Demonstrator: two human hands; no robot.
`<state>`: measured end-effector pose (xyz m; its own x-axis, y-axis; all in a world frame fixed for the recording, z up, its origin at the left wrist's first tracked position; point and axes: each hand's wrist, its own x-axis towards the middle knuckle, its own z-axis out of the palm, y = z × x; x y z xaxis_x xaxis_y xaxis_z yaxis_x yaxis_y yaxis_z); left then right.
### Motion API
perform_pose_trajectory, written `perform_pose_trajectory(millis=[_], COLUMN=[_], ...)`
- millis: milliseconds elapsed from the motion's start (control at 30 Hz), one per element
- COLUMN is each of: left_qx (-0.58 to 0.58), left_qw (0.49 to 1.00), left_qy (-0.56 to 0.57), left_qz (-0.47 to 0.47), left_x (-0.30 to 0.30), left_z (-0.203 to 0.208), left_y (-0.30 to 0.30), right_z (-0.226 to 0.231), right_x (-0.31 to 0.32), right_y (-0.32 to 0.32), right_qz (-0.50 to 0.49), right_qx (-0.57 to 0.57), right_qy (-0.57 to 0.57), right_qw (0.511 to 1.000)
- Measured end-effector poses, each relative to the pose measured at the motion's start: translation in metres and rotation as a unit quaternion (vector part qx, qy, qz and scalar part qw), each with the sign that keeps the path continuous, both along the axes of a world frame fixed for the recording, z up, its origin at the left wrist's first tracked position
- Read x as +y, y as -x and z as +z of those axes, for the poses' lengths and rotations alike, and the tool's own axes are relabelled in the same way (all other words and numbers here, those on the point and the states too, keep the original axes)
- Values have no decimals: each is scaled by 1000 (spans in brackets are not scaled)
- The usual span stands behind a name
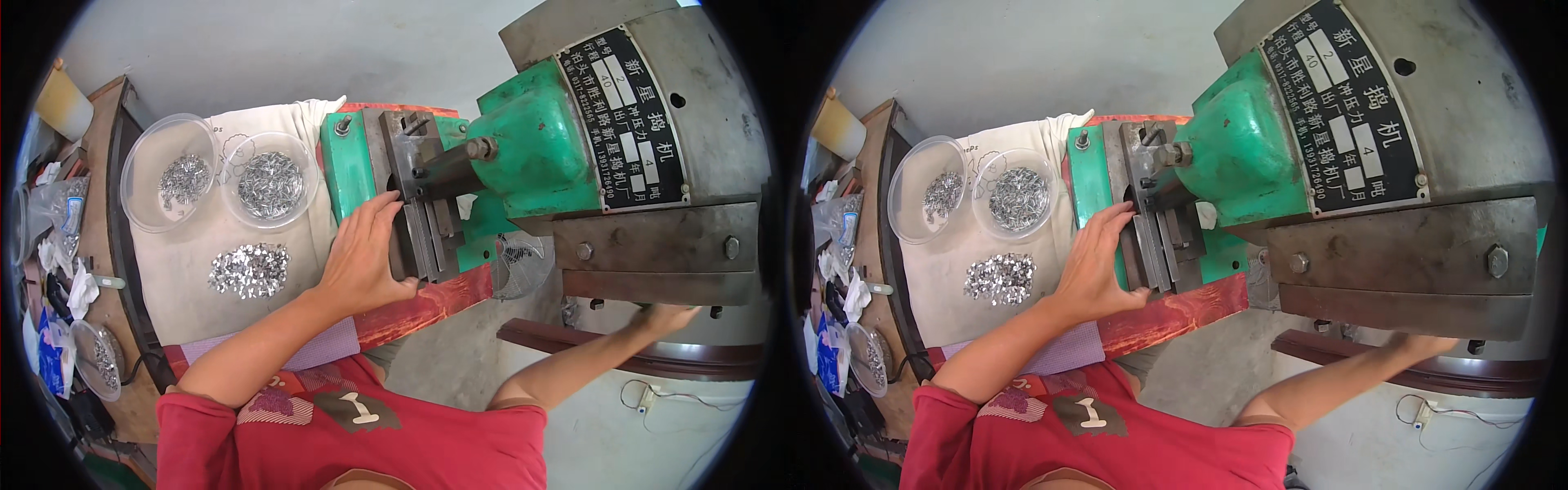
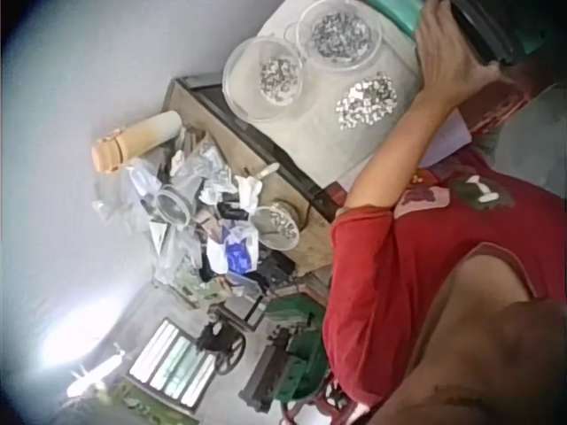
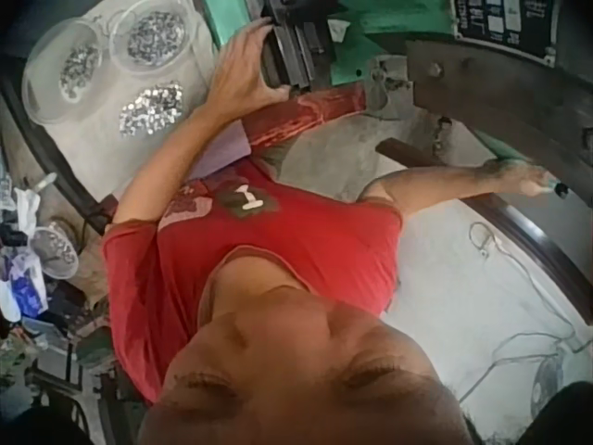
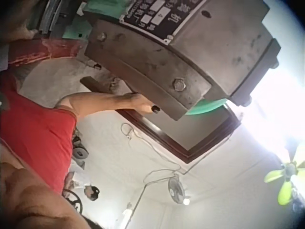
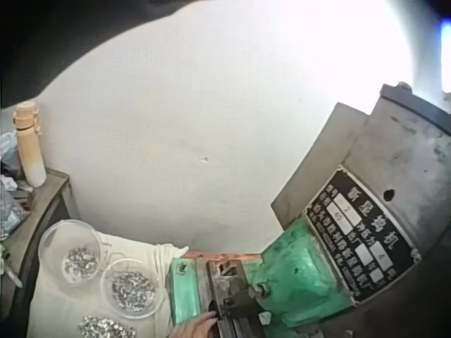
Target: The person places small metal components by hand into a grid-like metal template for assembly.
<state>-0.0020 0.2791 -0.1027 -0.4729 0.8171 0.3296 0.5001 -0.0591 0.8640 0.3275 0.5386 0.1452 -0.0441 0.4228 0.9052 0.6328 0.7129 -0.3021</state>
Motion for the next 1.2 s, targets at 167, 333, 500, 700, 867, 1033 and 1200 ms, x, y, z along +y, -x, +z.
perform_pose_trajectory(millis=[167, 333, 500, 700, 867, 1033, 1200], left_qx=[47, 51, 68, 69, 72, 74, 61], left_qw=[998, 997, 996, 995, 995, 996, 997], left_qy=[-22, -28, -24, -17, -28, -39, -41], left_qz=[33, 54, 59, 63, 59, 44, 26], left_x=[18, 38, 48, 48, 48, 49, 51], left_z=[1, -6, -4, -2, -10, -2, -3], left_y=[11, 26, 31, 33, 29, 24, 25], right_z=[113, 166, 169, 198, 155, 79, 12], right_x=[-15, -12, 3, 44, 16, -87, -164], right_y=[36, 68, 45, -30, 16, 134, 250], right_qz=[-89, -15, -4, 22, 54, 62, 47], right_qx=[-153, -155, -143, -123, -77, -40, -40], right_qy=[60, 130, 125, 112, 82, 61, 55], right_qw=[982, 979, 982, 986, 992, 995, 997])
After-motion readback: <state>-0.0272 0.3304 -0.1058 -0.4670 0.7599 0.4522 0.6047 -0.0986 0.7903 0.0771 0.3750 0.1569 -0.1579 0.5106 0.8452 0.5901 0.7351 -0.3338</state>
